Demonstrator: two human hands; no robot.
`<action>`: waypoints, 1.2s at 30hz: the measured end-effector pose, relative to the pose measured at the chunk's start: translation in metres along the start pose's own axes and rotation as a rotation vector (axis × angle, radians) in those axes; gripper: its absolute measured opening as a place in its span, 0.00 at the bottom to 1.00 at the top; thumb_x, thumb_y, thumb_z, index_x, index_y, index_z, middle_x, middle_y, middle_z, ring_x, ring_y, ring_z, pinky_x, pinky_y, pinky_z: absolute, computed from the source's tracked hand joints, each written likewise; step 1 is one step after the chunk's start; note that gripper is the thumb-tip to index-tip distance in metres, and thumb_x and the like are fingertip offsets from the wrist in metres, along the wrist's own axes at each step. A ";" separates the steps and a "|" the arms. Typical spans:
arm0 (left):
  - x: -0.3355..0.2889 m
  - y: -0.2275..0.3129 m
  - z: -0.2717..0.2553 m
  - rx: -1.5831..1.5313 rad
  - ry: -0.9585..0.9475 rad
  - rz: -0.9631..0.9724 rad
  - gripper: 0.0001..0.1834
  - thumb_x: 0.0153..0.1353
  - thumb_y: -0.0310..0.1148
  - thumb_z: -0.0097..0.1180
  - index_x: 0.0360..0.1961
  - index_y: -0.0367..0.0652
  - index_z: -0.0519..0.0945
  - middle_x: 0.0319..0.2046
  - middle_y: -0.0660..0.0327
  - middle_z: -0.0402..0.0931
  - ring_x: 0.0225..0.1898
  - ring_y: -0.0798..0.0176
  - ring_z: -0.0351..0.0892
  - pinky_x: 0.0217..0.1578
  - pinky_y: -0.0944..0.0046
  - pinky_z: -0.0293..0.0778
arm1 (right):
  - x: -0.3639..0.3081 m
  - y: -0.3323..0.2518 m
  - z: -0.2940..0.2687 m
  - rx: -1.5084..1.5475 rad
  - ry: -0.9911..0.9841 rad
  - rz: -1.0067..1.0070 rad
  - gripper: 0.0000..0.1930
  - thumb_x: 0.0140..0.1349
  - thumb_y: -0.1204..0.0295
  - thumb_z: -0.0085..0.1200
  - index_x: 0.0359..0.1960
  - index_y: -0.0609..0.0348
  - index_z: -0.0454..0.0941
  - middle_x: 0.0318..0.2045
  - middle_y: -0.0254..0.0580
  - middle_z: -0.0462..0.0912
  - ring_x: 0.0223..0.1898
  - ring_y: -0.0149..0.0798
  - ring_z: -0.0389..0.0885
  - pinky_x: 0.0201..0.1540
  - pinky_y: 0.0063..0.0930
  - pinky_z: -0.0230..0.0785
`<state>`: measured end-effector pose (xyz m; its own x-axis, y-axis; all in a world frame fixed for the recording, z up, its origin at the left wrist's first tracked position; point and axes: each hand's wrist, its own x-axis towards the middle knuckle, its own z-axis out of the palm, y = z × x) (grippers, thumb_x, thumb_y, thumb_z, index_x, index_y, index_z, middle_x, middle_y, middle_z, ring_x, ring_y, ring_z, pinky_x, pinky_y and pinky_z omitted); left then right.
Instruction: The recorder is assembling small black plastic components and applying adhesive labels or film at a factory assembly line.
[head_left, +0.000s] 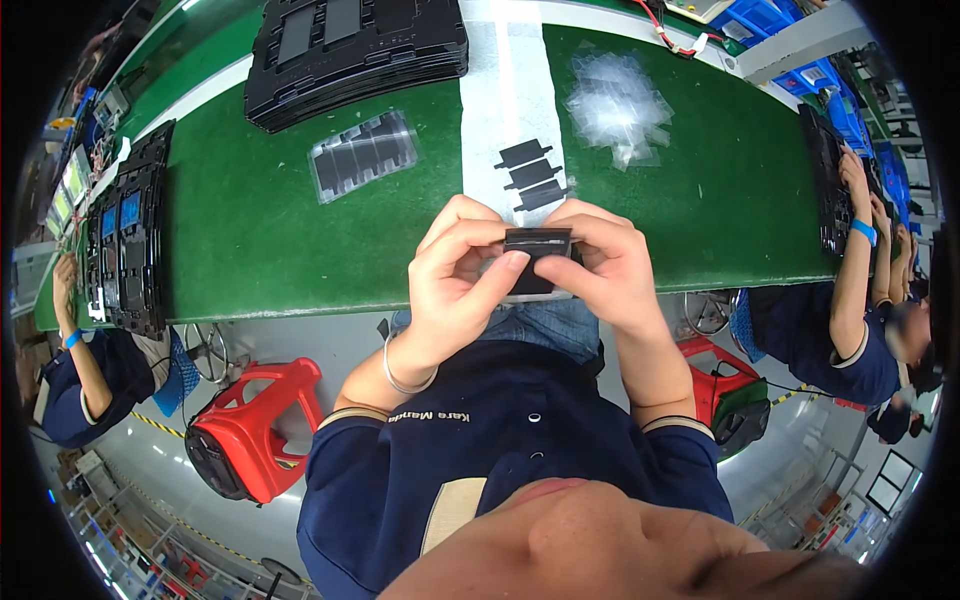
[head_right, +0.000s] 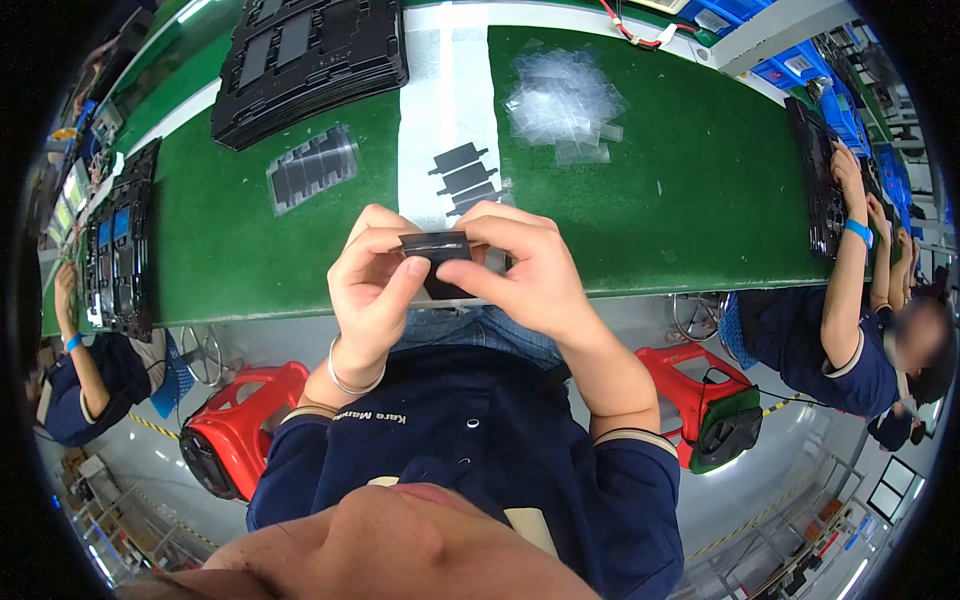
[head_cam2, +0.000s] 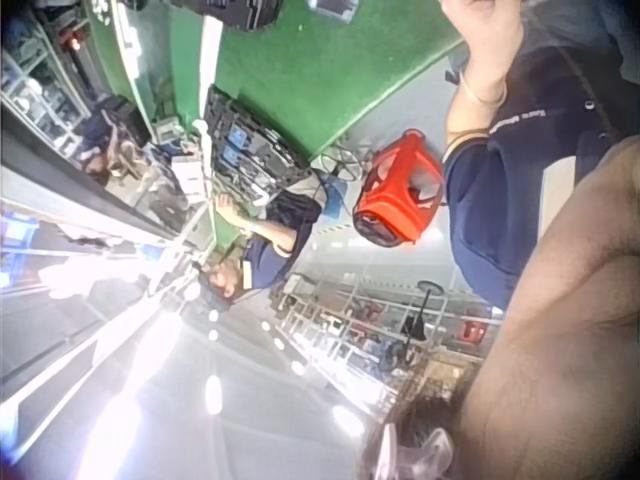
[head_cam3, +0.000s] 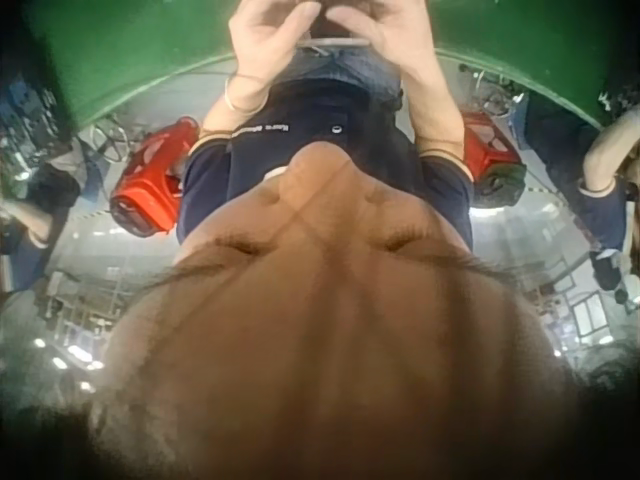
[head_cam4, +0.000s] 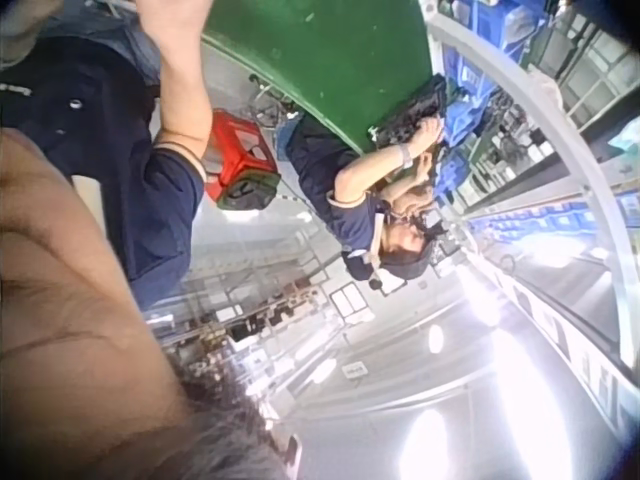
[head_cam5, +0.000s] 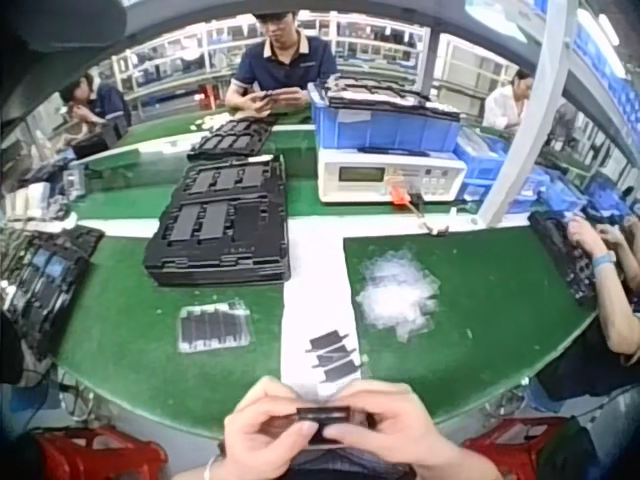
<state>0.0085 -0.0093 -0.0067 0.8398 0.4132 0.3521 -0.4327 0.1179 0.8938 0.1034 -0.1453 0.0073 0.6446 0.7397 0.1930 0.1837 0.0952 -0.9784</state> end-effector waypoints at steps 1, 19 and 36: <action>0.001 0.002 0.002 -0.031 -0.001 -0.005 0.08 0.51 0.15 0.55 0.35 0.30 0.76 0.32 0.59 0.68 0.33 0.69 0.68 0.32 0.73 0.67 | 0.000 -0.003 0.001 0.026 0.015 0.020 0.10 0.45 0.79 0.63 0.30 0.67 0.77 0.25 0.37 0.76 0.25 0.28 0.71 0.29 0.20 0.63; 0.005 0.002 -0.006 -0.063 -0.130 -0.099 0.04 0.55 0.20 0.53 0.32 0.31 0.78 0.31 0.58 0.70 0.33 0.68 0.69 0.34 0.72 0.66 | -0.007 -0.002 -0.009 0.186 0.003 0.069 0.08 0.47 0.81 0.60 0.30 0.69 0.78 0.26 0.39 0.77 0.28 0.29 0.74 0.31 0.20 0.64; 0.001 0.001 0.002 -0.018 -0.033 -0.034 0.03 0.53 0.17 0.55 0.30 0.32 0.79 0.31 0.58 0.71 0.32 0.68 0.73 0.31 0.72 0.69 | -0.010 -0.001 -0.006 -0.075 0.091 -0.129 0.08 0.45 0.80 0.62 0.29 0.67 0.79 0.25 0.41 0.78 0.25 0.32 0.74 0.28 0.22 0.64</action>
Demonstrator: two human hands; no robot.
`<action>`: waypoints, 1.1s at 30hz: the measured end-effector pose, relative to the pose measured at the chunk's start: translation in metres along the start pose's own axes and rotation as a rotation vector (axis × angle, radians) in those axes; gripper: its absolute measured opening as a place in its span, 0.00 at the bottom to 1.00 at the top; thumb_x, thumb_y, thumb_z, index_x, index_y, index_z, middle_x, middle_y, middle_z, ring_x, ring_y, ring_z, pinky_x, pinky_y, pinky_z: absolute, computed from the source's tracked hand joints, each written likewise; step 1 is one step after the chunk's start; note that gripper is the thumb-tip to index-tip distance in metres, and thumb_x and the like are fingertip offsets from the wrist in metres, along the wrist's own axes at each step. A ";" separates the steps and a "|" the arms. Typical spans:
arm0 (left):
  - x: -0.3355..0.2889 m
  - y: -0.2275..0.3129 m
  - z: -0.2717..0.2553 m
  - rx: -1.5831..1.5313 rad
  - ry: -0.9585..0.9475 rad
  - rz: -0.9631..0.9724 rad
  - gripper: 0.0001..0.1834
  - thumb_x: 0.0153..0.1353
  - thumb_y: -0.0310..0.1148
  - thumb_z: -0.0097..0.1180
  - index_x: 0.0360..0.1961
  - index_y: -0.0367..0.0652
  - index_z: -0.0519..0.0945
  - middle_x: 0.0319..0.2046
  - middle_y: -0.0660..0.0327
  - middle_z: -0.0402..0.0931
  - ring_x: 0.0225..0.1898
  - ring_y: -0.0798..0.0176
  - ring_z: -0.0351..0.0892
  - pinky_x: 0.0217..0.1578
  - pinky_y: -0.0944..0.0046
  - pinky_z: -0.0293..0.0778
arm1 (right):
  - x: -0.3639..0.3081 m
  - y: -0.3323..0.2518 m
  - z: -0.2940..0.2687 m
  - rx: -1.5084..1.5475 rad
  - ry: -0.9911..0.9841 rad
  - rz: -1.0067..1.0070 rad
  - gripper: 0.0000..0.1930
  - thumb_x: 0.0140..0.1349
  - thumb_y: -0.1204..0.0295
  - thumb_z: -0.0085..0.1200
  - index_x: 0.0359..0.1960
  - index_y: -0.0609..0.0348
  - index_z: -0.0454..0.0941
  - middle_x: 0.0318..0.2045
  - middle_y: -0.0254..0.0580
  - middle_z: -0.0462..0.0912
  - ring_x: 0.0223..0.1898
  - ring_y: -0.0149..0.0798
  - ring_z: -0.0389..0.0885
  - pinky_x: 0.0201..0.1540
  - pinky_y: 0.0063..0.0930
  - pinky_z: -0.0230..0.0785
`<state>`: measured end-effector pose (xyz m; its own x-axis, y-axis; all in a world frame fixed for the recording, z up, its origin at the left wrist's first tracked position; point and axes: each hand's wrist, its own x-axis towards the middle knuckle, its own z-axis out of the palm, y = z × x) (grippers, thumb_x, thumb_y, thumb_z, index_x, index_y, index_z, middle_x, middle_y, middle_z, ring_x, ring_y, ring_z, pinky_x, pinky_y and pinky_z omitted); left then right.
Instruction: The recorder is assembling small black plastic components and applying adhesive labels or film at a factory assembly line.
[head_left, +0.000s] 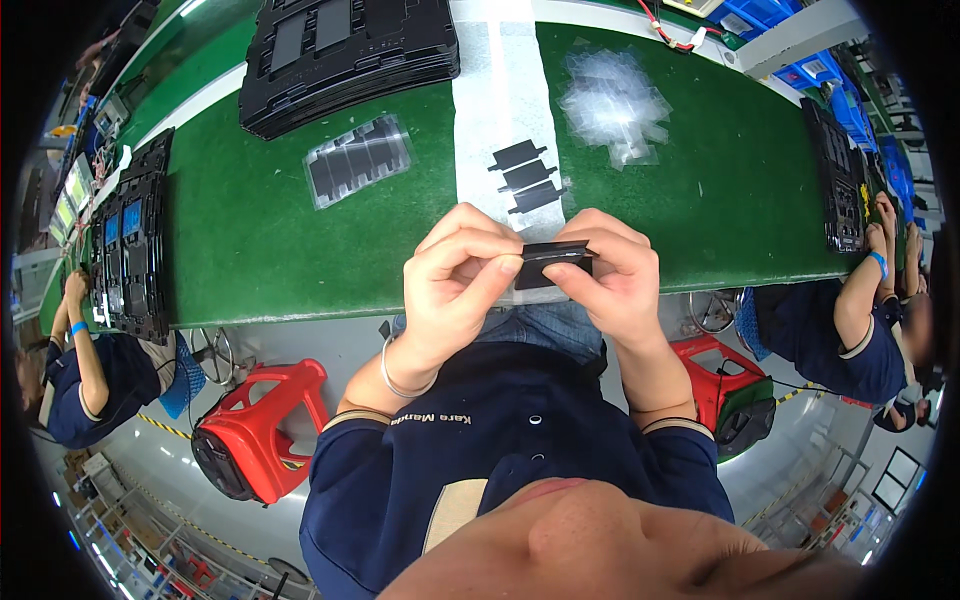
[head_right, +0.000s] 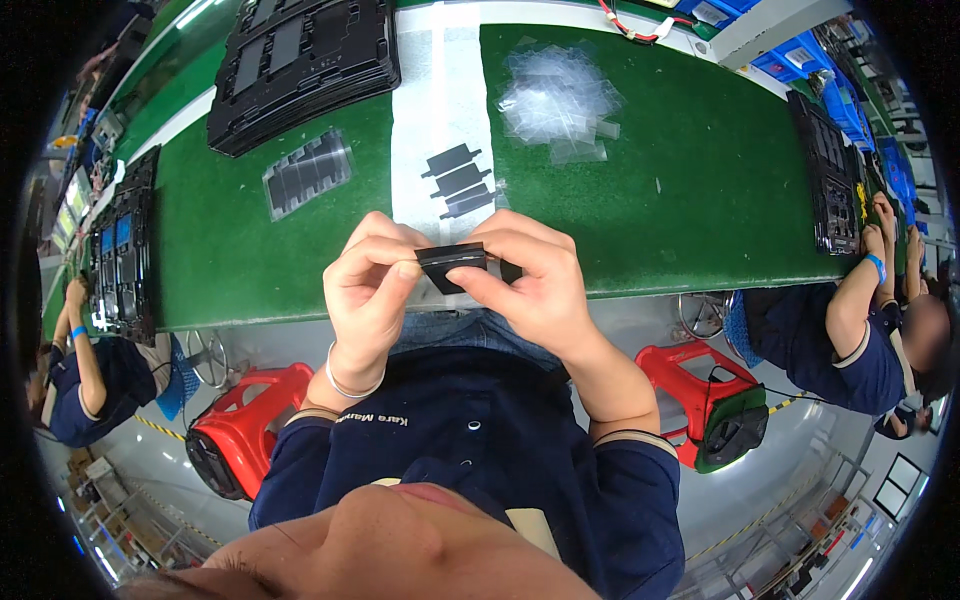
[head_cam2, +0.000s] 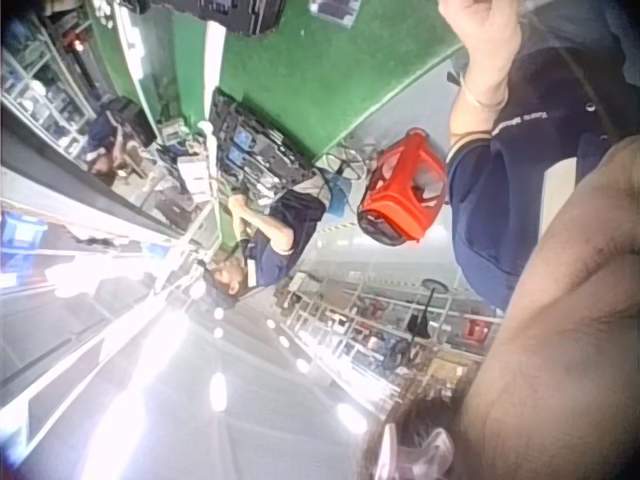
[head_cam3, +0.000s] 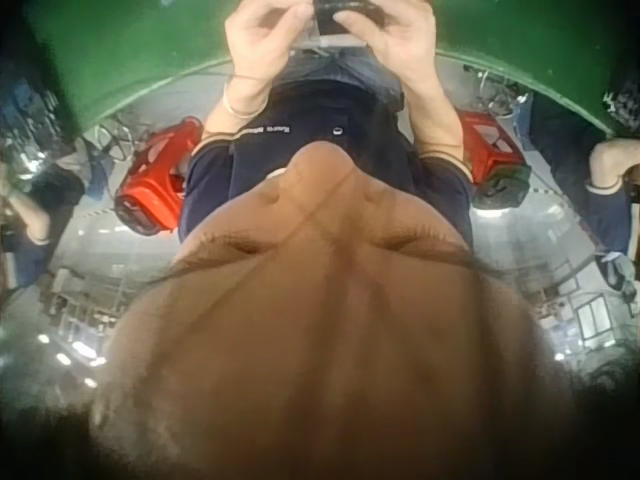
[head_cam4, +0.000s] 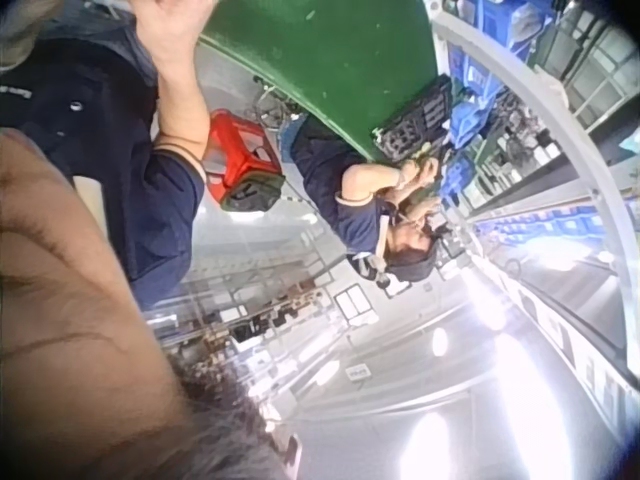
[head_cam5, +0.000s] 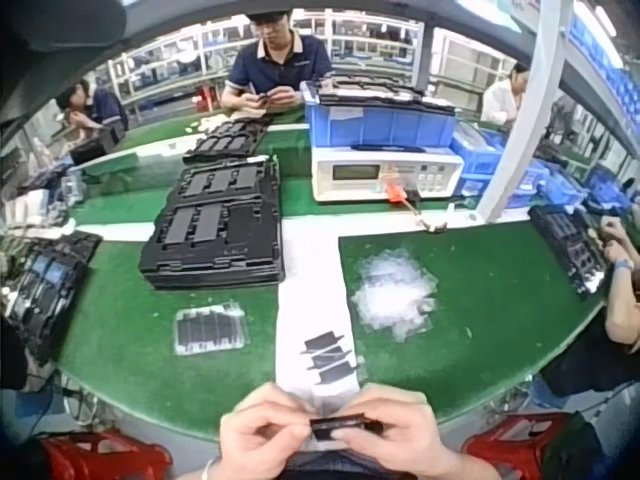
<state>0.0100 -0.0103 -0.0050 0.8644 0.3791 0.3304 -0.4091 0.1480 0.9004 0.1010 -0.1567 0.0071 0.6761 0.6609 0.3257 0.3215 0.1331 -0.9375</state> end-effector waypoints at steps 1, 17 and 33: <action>0.000 -0.002 0.003 0.001 0.041 0.040 0.04 0.52 0.17 0.56 0.30 0.32 0.79 0.31 0.58 0.71 0.32 0.67 0.73 0.31 0.71 0.70 | 0.000 0.001 0.003 -0.013 0.026 -0.026 0.08 0.45 0.81 0.62 0.29 0.66 0.80 0.25 0.41 0.78 0.25 0.32 0.74 0.27 0.22 0.63; 0.001 -0.008 0.020 0.749 0.126 0.561 0.23 0.43 0.34 0.67 0.39 0.32 0.78 0.29 0.59 0.69 0.31 0.59 0.71 0.34 0.60 0.65 | -0.001 0.000 0.025 -0.385 0.353 -0.332 0.12 0.37 0.82 0.63 0.27 0.64 0.79 0.22 0.39 0.77 0.21 0.36 0.74 0.22 0.24 0.65; 0.006 0.002 0.001 0.192 -0.094 -0.048 0.07 0.54 0.19 0.54 0.35 0.29 0.79 0.32 0.59 0.71 0.31 0.68 0.70 0.31 0.73 0.67 | 0.004 0.003 0.006 0.078 0.133 0.012 0.10 0.45 0.78 0.64 0.30 0.63 0.77 0.24 0.36 0.74 0.25 0.29 0.71 0.27 0.21 0.62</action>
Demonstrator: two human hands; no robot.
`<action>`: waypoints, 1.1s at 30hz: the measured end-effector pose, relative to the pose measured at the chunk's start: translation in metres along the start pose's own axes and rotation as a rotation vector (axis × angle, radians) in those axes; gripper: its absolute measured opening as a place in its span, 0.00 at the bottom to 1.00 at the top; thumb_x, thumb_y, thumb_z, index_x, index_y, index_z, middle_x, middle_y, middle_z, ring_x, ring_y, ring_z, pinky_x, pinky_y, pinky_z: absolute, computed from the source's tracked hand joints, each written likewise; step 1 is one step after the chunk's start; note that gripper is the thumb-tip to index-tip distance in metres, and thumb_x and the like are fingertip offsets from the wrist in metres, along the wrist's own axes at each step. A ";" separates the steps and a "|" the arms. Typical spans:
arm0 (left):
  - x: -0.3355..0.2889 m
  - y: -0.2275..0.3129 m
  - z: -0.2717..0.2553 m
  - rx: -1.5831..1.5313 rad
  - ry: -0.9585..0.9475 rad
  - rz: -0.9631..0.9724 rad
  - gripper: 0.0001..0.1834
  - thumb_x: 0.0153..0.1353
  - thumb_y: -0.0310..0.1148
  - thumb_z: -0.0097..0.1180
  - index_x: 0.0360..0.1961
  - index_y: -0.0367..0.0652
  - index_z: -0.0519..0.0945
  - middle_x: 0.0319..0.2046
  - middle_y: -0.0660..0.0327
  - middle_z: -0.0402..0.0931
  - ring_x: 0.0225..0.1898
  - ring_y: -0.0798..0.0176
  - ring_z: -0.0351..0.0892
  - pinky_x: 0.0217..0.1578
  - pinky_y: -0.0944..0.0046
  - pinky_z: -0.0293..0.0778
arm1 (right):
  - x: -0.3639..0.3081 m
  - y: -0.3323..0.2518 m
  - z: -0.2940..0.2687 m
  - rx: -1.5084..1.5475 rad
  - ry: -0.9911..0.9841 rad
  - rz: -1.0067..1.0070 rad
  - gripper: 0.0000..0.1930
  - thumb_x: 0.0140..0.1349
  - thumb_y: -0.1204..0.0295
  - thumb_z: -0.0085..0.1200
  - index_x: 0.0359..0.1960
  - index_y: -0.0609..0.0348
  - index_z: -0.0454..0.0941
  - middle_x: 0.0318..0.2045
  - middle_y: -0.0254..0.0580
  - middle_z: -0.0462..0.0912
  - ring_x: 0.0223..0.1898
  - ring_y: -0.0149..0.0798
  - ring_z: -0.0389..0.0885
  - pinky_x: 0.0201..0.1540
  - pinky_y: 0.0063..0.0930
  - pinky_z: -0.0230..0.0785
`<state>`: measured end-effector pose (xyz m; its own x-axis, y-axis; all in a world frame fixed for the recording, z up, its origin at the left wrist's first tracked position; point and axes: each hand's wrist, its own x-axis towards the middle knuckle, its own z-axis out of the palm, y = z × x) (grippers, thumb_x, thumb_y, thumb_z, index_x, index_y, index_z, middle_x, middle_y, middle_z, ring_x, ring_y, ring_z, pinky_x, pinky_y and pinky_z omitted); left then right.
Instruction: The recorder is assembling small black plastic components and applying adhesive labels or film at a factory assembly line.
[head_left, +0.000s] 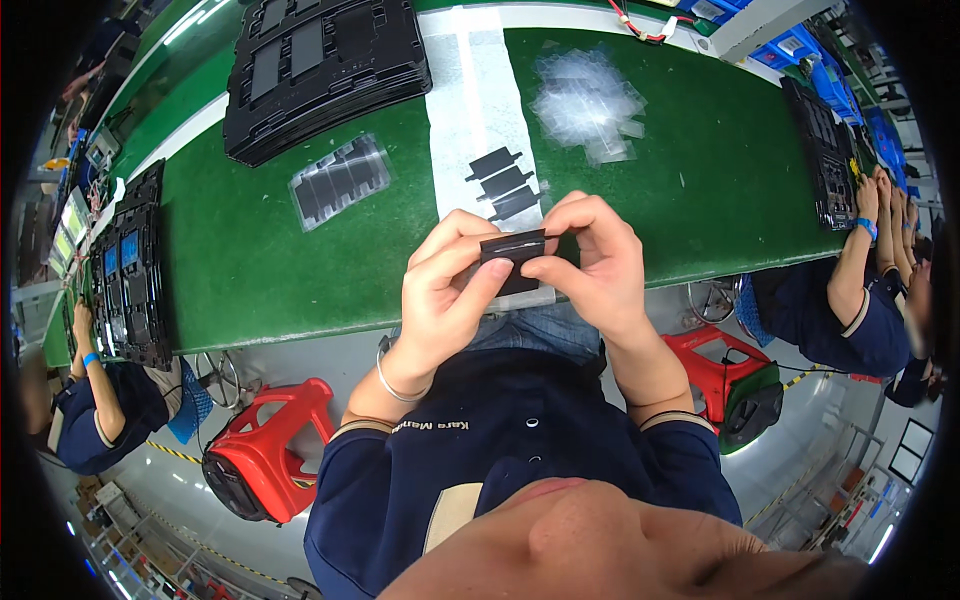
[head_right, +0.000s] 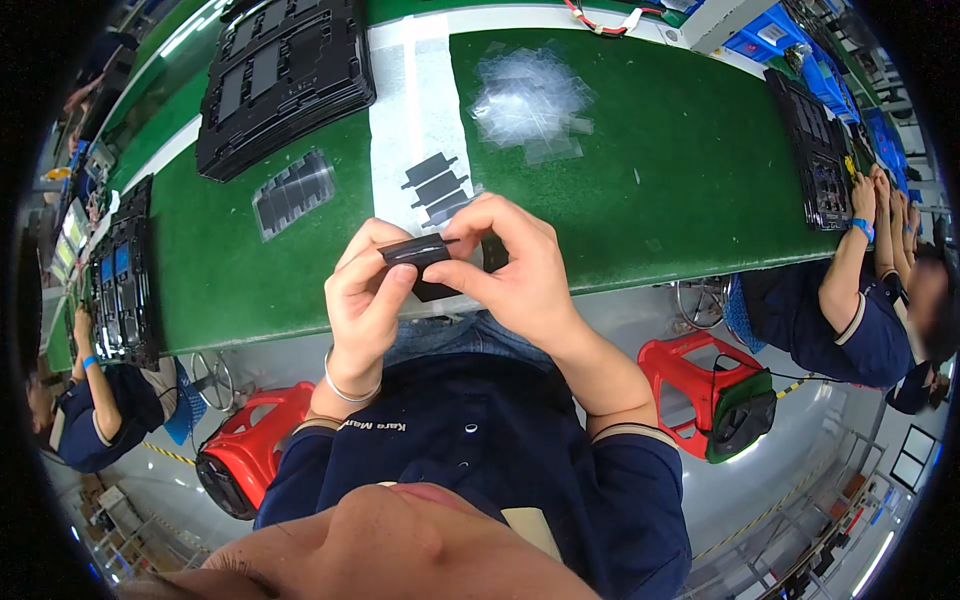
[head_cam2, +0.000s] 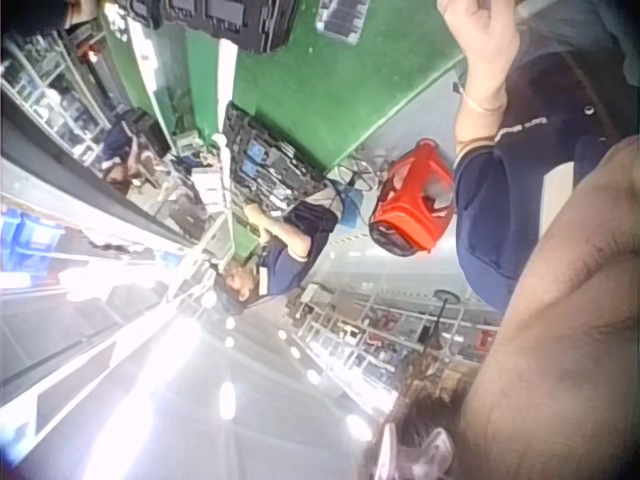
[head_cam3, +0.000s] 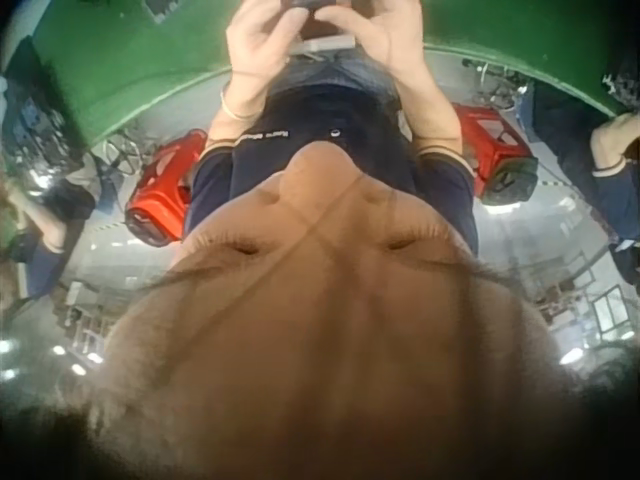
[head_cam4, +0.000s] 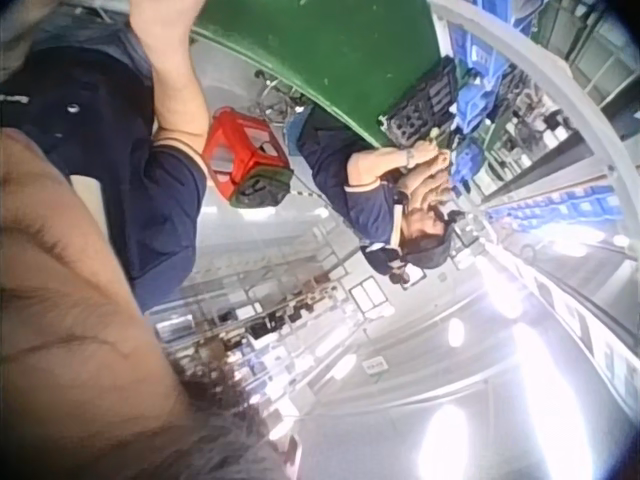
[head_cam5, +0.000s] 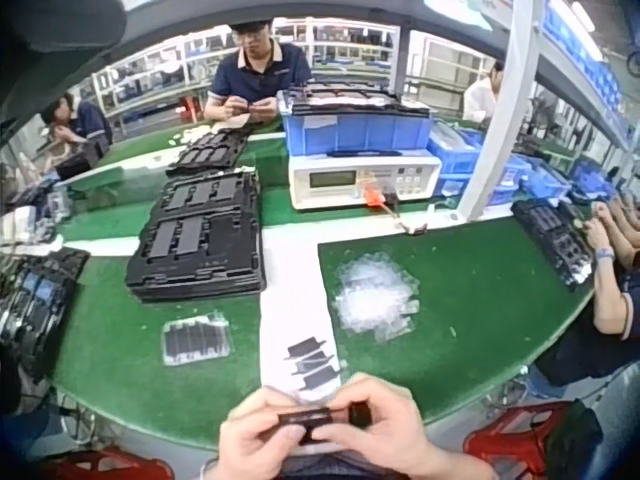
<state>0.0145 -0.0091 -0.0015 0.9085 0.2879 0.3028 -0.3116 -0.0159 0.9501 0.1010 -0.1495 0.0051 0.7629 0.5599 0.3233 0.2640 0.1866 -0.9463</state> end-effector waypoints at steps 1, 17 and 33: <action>0.000 0.000 0.000 0.005 0.002 0.008 0.08 0.54 0.20 0.54 0.36 0.30 0.79 0.31 0.59 0.71 0.32 0.68 0.70 0.31 0.73 0.67 | 0.003 -0.001 0.001 0.029 0.013 -0.034 0.10 0.46 0.78 0.64 0.30 0.63 0.77 0.25 0.37 0.74 0.25 0.29 0.71 0.27 0.21 0.63; -0.001 -0.003 0.015 0.481 0.190 0.499 0.18 0.40 0.18 0.61 0.38 0.30 0.80 0.27 0.57 0.71 0.26 0.60 0.72 0.26 0.67 0.70 | -0.010 0.003 0.018 -0.569 0.231 -0.563 0.20 0.47 0.65 0.62 0.40 0.65 0.78 0.28 0.40 0.75 0.27 0.38 0.71 0.27 0.28 0.62; -0.002 -0.002 0.003 -0.190 0.009 0.003 0.06 0.53 0.23 0.56 0.32 0.30 0.76 0.29 0.57 0.74 0.31 0.63 0.73 0.33 0.68 0.70 | 0.001 0.008 0.000 0.319 -0.064 -0.043 0.06 0.53 0.80 0.58 0.30 0.63 0.73 0.32 0.37 0.71 0.28 0.24 0.68 0.24 0.17 0.60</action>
<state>0.0142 -0.0124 -0.0042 0.9051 0.2969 0.3044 -0.3623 0.1637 0.9176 0.1036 -0.1473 -0.0024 0.7139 0.5936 0.3713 0.0889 0.4492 -0.8890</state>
